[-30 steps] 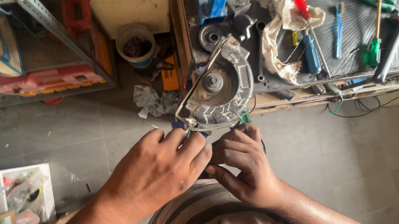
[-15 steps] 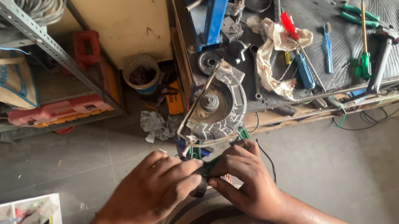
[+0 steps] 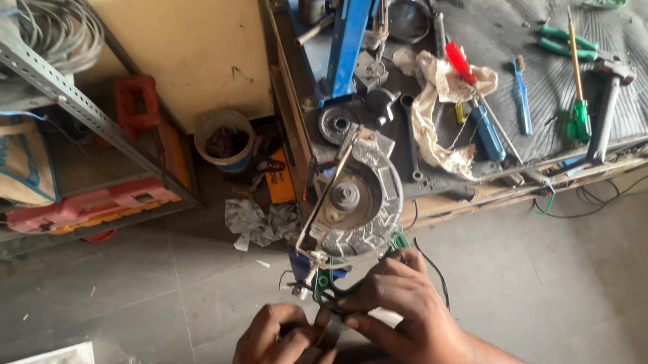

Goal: The person repairs a circular saw at a workbench. They pick up a red-handled screwdriver, unscrew and reposition parts on the saw's green base, manipulate its wires and small components, handle a round bearing-like part, and continue tightening and fitting components by hand and with the screwdriver.

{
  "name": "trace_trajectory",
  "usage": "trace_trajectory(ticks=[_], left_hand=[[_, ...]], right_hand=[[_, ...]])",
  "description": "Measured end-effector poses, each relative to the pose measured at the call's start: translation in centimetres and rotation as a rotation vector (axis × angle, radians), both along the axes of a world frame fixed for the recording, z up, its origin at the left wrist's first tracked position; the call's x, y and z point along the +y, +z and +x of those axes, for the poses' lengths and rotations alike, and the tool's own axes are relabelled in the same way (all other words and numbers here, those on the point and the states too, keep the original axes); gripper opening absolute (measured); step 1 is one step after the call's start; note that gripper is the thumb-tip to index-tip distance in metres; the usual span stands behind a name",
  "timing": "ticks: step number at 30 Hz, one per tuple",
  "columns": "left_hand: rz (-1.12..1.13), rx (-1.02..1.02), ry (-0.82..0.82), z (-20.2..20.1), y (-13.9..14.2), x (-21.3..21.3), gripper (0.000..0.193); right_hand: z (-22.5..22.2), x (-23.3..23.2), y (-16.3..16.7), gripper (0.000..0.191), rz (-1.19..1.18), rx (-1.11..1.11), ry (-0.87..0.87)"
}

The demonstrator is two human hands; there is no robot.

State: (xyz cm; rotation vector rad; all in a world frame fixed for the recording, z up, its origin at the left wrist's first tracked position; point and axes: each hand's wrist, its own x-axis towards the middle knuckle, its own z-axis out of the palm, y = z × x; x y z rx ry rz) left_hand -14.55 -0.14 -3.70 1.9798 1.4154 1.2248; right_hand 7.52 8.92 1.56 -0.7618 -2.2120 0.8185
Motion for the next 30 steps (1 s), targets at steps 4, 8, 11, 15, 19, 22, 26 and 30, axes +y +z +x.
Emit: trace_trajectory(ticks=[4, 8, 11, 15, 19, 22, 26, 30], left_hand=[[-0.034, -0.077, -0.123, -0.8, -1.2, -0.8, 0.026], [-0.308, -0.239, -0.132, -1.4, -2.2, -1.8, 0.030], [-0.330, -0.229, -0.157, -1.6, -2.6, -2.3, 0.033], [-0.238, -0.213, -0.165, -1.4, -2.3, -2.9, 0.030], [-0.377, -0.194, -0.164, -1.1, -1.5, -3.2, 0.018], [-0.314, -0.138, -0.183, -1.3, -0.7, -2.9, 0.016], [-0.079, 0.029, -0.120, -1.3, 0.6, -1.5, 0.027], [0.330, 0.047, -0.050, 0.6, 1.4, 0.7, 0.035]], right_hand=[[-0.3, 0.0, -0.2, 0.017, 0.086, -0.039, -0.006], [-0.4, -0.2, -0.4, 0.018, 0.116, -0.053, -0.026], [-0.4, -0.3, -0.4, 0.018, 0.123, -0.050, -0.030], [-0.4, -0.4, -0.5, 0.018, 0.123, -0.045, -0.030], [-0.4, -0.5, -0.5, 0.018, 0.120, -0.038, -0.035], [-0.3, -0.5, -0.5, 0.017, 0.117, -0.036, -0.032], [-0.1, -0.3, -0.8, 0.017, 0.135, -0.017, -0.006], [0.3, -0.2, -1.2, 0.018, 0.120, -0.033, 0.001]])
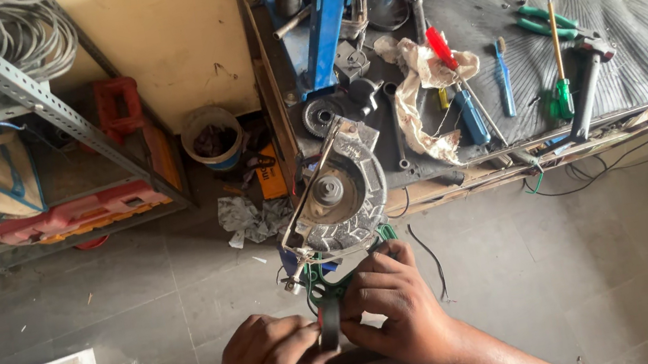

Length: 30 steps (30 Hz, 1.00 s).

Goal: The person repairs a circular saw at a workbench. They pick up a red-handled screwdriver, unscrew and reposition parts on the saw's green base, manipulate its wires and small components, handle a round bearing-like part, and continue tightening and fitting components by hand and with the screwdriver.

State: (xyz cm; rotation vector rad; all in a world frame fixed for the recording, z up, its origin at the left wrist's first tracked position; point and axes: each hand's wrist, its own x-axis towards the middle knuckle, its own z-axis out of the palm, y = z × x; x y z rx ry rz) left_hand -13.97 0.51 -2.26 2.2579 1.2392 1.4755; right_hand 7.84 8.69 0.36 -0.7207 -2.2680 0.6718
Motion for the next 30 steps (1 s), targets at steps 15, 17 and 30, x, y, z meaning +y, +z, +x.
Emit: trace_trajectory(ticks=[15, 17, 30], left_hand=[[-0.148, 0.416, -0.152, -0.2, 5.8, 4.1, 0.051], [-0.155, 0.451, -0.143, -0.7, 6.0, 4.3, 0.051], [-0.162, 0.443, -0.217, -1.9, 7.0, 5.3, 0.038]], right_hand=[[0.6, 0.0, -0.2, 0.015, 0.009, 0.058, 0.048], [0.5, -0.1, -0.1, 0.014, -0.016, 0.063, 0.045], [0.1, -0.4, 0.2, 0.024, -0.060, 0.084, -0.001]])
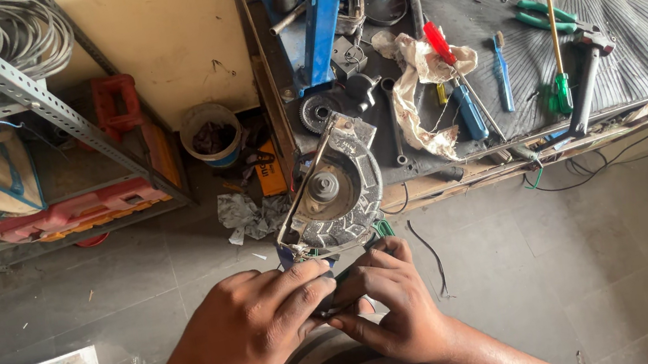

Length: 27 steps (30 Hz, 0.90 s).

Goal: The person repairs a circular saw at a workbench. They pick up a red-handled screwdriver, unscrew and reposition parts on the saw's green base, manipulate its wires and small components, handle a round bearing-like part, and continue tightening and fitting components by hand and with the screwdriver.

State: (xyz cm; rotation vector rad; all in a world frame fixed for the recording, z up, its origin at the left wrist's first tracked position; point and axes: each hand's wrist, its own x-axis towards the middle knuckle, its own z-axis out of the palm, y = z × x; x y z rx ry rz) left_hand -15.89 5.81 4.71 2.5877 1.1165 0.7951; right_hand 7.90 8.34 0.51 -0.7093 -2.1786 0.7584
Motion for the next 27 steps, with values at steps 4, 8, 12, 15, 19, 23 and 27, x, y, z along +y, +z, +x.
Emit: trace_trajectory(ticks=[4, 8, 12, 15, 19, 23, 27], left_hand=[[-0.070, 0.010, -0.018, 0.0, 0.4, 0.1, 0.042], [-0.059, -0.015, -0.003, 0.0, 0.0, -0.2, 0.044], [0.145, -0.063, 0.147, 0.6, -1.9, -1.5, 0.050], [0.209, -0.196, 0.274, 1.2, -4.3, -2.8, 0.050], [0.054, -0.530, 0.482, 3.0, -7.8, -4.5, 0.051], [-0.128, -0.565, 0.569, 4.5, -10.0, -5.2, 0.054], [-0.102, -0.607, 0.608, 4.9, -10.3, -5.1, 0.052]], right_hand=[[-0.1, -0.1, -0.4, 0.032, -0.005, 0.015, -0.020], [-0.2, -0.2, -0.8, 0.035, -0.038, 0.025, -0.050], [-0.2, -0.2, -0.9, 0.037, -0.046, 0.027, -0.046], [-0.2, -0.1, -0.7, 0.038, -0.006, 0.005, -0.049], [-0.2, -0.1, -0.5, 0.042, 0.001, 0.002, -0.031], [-0.2, -0.1, -0.5, 0.042, -0.049, 0.007, -0.048], [-0.2, -0.1, -0.5, 0.042, -0.039, 0.025, -0.043]])
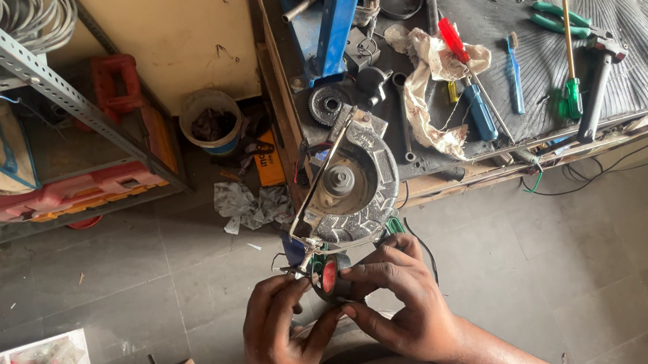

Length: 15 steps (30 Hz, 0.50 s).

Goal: The person repairs a circular saw at a workbench. They pick up a red-handled screwdriver, unscrew and reposition parts on the saw's green base, manipulate its wires and small components, handle a round bearing-like part, and continue tightening and fitting components by hand and with the screwdriver.

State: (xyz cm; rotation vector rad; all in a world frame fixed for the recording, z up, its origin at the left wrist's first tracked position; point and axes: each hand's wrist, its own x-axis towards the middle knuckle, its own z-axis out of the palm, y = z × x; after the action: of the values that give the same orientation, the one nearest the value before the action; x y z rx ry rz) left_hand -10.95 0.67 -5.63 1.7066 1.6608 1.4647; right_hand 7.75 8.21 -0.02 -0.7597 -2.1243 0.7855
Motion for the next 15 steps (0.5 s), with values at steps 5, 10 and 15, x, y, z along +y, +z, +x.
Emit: trace_trajectory(ticks=[5, 10, 15], left_hand=[[0.012, -0.017, -0.039, -0.1, 0.2, 0.3, 0.046], [-0.009, -0.134, -0.116, 0.4, 0.7, 0.4, 0.029], [-0.167, -0.129, -0.154, -0.3, 2.4, -0.7, 0.015]], right_hand=[[-0.2, -0.1, 0.0, 0.042, -0.006, 0.031, -0.011], [0.2, 0.0, 0.2, 0.040, 0.001, 0.006, 0.003], [0.7, 0.1, 0.2, 0.036, 0.057, -0.030, 0.049]])
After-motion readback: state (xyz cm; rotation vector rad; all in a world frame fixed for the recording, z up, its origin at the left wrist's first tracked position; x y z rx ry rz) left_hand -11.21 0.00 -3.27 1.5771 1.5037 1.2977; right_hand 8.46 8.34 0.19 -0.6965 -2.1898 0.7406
